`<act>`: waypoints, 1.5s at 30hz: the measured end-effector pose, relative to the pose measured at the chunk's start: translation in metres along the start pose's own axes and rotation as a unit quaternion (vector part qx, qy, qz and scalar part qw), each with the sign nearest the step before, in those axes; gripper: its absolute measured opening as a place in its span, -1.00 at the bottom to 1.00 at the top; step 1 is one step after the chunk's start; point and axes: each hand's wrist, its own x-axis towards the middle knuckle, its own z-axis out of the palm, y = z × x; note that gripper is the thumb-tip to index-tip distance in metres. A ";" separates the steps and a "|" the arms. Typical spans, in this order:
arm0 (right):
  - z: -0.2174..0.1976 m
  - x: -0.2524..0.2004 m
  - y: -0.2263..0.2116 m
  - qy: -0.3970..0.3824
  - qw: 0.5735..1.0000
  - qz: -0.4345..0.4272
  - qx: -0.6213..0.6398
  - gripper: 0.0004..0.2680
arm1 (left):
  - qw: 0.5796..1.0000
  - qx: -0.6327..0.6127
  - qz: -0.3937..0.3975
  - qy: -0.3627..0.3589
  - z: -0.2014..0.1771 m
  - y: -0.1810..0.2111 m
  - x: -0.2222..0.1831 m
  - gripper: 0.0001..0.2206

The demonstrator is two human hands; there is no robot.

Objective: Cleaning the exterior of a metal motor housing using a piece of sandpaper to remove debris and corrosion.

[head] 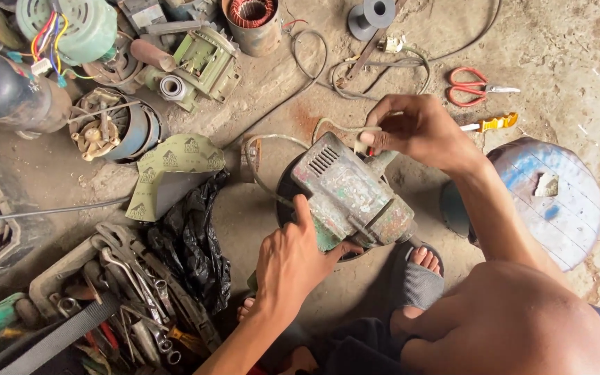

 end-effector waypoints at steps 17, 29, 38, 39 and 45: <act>0.035 0.035 0.022 0.037 0.995 0.024 -0.084 -0.82 | 1.000 -0.009 0.009 -0.018 -0.008 0.003 0.000 0.12; 0.041 0.029 0.049 0.097 0.986 0.012 -0.134 -0.77 | 0.993 0.013 0.096 0.064 -0.003 -0.021 0.015 0.31; 0.057 0.034 0.078 0.115 0.940 -0.108 -0.302 -0.83 | 0.980 -0.145 0.001 -0.138 -0.023 -0.051 0.027 0.63; 0.059 0.038 0.079 0.117 0.934 -0.109 -0.319 -0.82 | 0.987 -0.123 0.006 -0.100 -0.029 -0.046 0.022 0.47; 0.062 0.039 0.094 0.118 0.921 -0.110 -0.354 -0.78 | 0.993 -0.065 0.075 -0.070 -0.006 -0.065 0.028 0.43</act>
